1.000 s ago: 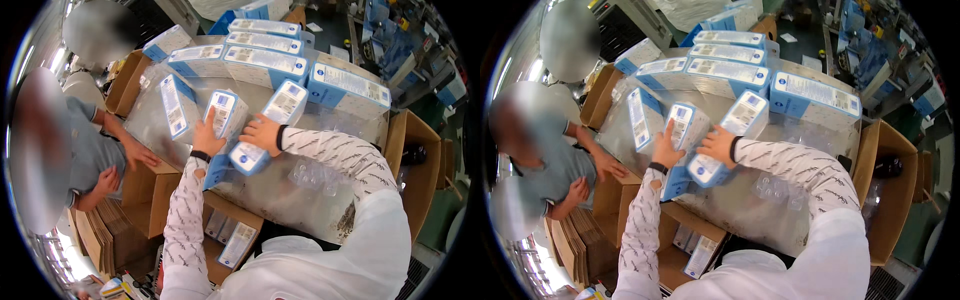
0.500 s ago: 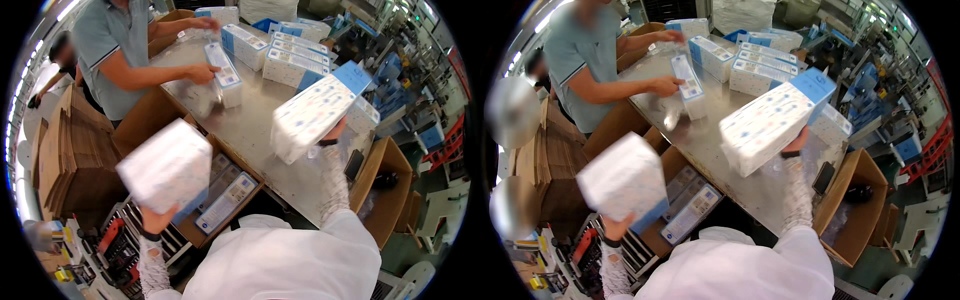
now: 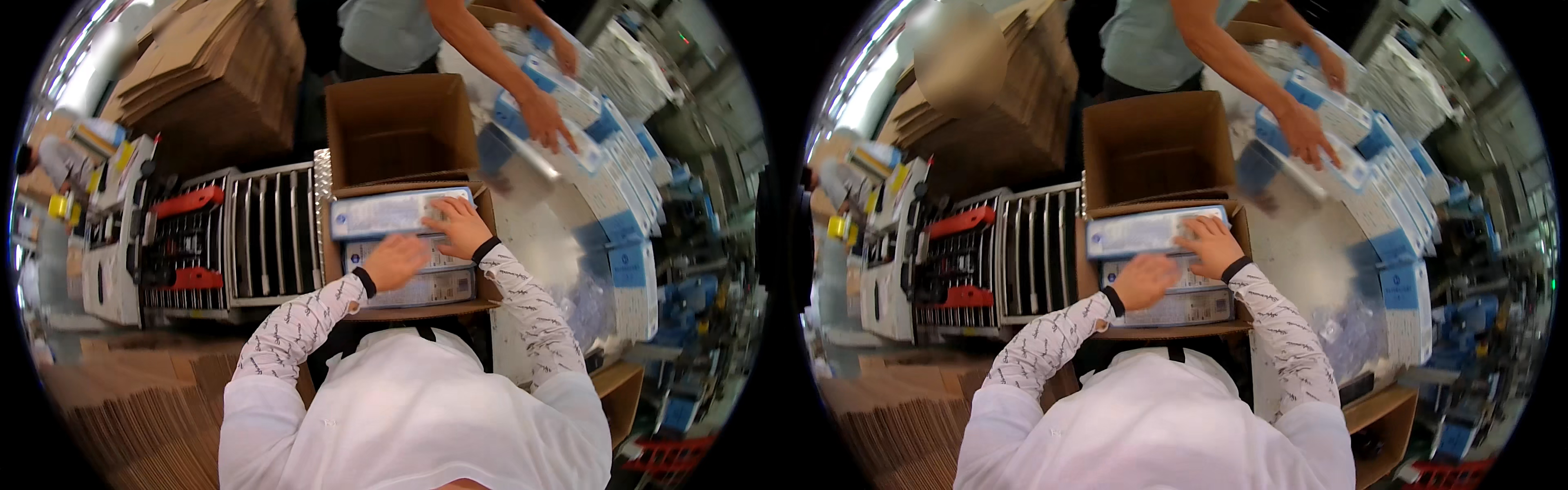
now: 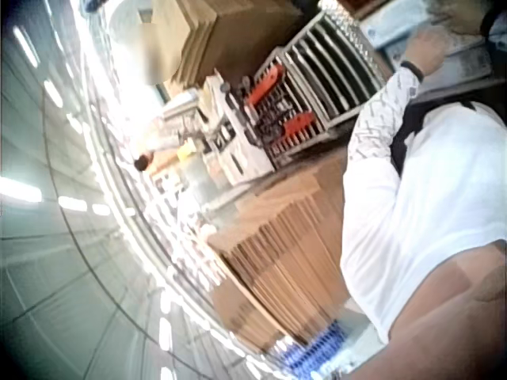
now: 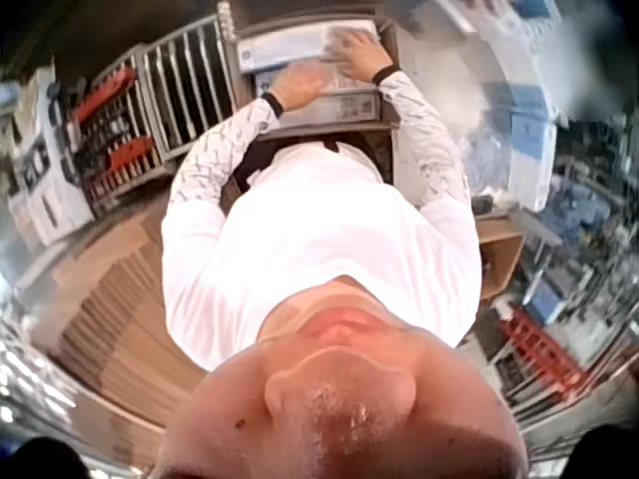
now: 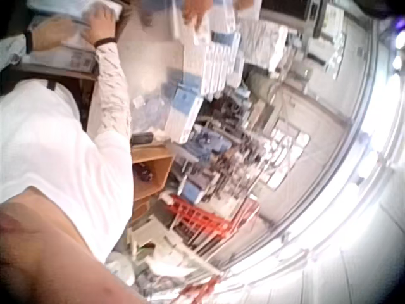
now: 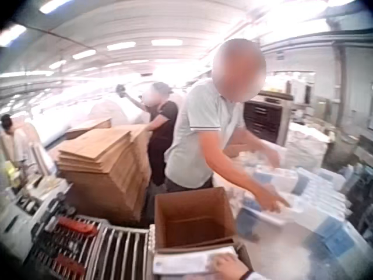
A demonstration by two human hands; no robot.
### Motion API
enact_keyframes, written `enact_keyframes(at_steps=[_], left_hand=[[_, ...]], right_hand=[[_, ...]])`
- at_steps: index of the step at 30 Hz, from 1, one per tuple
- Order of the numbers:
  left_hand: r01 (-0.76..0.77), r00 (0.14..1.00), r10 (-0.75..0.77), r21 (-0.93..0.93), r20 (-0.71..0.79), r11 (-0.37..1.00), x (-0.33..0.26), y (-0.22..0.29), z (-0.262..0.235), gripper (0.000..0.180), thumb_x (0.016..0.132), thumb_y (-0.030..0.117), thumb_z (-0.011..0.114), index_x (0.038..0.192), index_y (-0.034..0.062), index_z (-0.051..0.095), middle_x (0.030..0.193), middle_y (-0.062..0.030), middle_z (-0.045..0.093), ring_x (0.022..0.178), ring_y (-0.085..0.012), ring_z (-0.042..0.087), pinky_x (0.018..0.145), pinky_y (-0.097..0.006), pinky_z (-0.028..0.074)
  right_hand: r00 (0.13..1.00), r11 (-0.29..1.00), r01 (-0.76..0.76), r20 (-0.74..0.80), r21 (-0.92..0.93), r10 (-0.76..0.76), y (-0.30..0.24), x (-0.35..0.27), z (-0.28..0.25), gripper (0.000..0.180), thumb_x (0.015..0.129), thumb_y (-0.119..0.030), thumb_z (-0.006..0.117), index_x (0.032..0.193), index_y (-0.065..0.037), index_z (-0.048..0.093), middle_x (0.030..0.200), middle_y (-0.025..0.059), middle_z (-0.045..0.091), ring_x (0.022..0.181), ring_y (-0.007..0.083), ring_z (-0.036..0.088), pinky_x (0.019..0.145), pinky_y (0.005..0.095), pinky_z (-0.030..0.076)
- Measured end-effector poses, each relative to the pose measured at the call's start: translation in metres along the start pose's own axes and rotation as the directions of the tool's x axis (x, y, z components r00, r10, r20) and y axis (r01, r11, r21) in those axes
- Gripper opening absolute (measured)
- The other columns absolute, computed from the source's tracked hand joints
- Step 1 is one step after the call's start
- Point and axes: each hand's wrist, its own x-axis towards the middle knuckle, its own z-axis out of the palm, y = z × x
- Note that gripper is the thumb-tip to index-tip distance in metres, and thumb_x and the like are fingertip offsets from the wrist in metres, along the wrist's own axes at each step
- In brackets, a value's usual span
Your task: The person picks up cardboard boxes from a stack, opens them into a carton shape, places them on a conveyor or table, fills them with blue rectangular boxes, and puts the filled cartons onto a conveyor.
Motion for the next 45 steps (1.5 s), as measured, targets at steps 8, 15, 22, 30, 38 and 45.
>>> enact_keyframes(at_steps=[8, 15, 22, 30, 38, 45], left_hand=[[0.837, 0.446, -0.64, -0.038, 0.626, 0.546, -0.02, -0.04, -0.056, 0.072, 0.076, 0.037, 0.07, 0.135, 0.0045, 0.042, 0.111, -0.0147, 0.063, 0.102, -0.0269, 0.06, 0.081, -0.038, 0.049], [0.478, 0.878, -0.45, -0.266, 0.162, 0.837, -0.079, 0.059, -0.068, 0.092, 0.067, 0.03, 0.074, 0.141, 0.0063, 0.025, 0.106, -0.0253, 0.054, 0.095, -0.0393, 0.055, 0.079, -0.046, 0.046], [0.725, 0.612, -0.548, -0.128, 0.57, 0.677, -0.013, -0.044, 0.047, 0.047, 0.06, 0.033, 0.077, 0.096, 0.0078, 0.063, 0.089, -0.0136, 0.066, 0.087, -0.0341, 0.062, 0.074, -0.045, 0.048], [0.429, 0.895, -0.446, -0.245, -0.014, 0.869, -0.123, 0.003, -0.012, 0.024, 0.076, 0.026, 0.062, 0.09, 0.009, 0.052, 0.084, -0.0067, 0.051, 0.093, -0.0266, 0.052, 0.093, -0.042, 0.035], [0.928, 0.369, -0.92, 0.002, -0.132, 0.372, -0.223, -0.102, 0.018, 0.063, 0.091, 0.047, 0.041, 0.145, 0.0191, 0.027, 0.152, -0.0062, 0.02, 0.139, -0.0299, 0.018, 0.109, -0.058, 0.012], [0.992, -0.054, -0.934, 0.083, -0.354, -0.089, -0.355, -0.28, -0.044, 0.072, 0.087, 0.051, 0.044, 0.143, 0.0064, 0.03, 0.149, -0.0111, 0.027, 0.139, -0.0276, 0.022, 0.111, -0.051, 0.013]], right_hand=[[0.901, 0.658, -0.433, 0.326, 0.616, 0.287, 0.06, -0.022, 0.006, 0.037, 0.084, -0.04, 0.063, 0.095, -0.005, 0.068, 0.076, 0.0112, 0.066, 0.069, 0.0209, 0.062, 0.063, 0.0339, 0.049], [0.993, 0.934, 0.015, 0.101, 0.357, -0.054, 0.049, -0.108, 0.071, 0.073, 0.075, -0.052, 0.067, 0.123, 0.001, 0.052, 0.114, 0.025, 0.059, 0.112, 0.0343, 0.054, 0.099, 0.0444, 0.038], [0.753, 0.196, -0.295, 0.101, 0.935, 0.651, 0.276, 0.047, 0.17, 0.034, 0.086, -0.033, 0.056, 0.102, -0.004, 0.06, 0.086, 0.012, 0.064, 0.08, 0.0225, 0.061, 0.068, 0.0339, 0.049], [0.406, -0.48, -0.67, 0.821, 0.566, 0.402, 0.058, -0.017, 0.151, 0.047, 0.082, -0.037, 0.066, 0.117, -0.007, 0.058, 0.103, 0.0128, 0.063, 0.095, 0.0367, 0.057, 0.088, 0.0512, 0.046], [0.745, -0.733, -0.366, 0.652, 0.573, 0.138, -0.149, 0.146, 0.269, 0.049, 0.089, -0.034, 0.055, 0.132, -0.011, 0.046, 0.129, 0.0071, 0.053, 0.115, 0.0288, 0.051, 0.098, 0.0478, 0.04], [0.675, -0.478, -0.655, 0.737, 0.585, -0.022, -0.244, 0.459, 0.266, 0.047, 0.081, -0.022, 0.067, 0.124, -0.011, 0.052, 0.117, 0.0108, 0.06, 0.105, 0.0303, 0.057, 0.09, 0.0506, 0.046]])
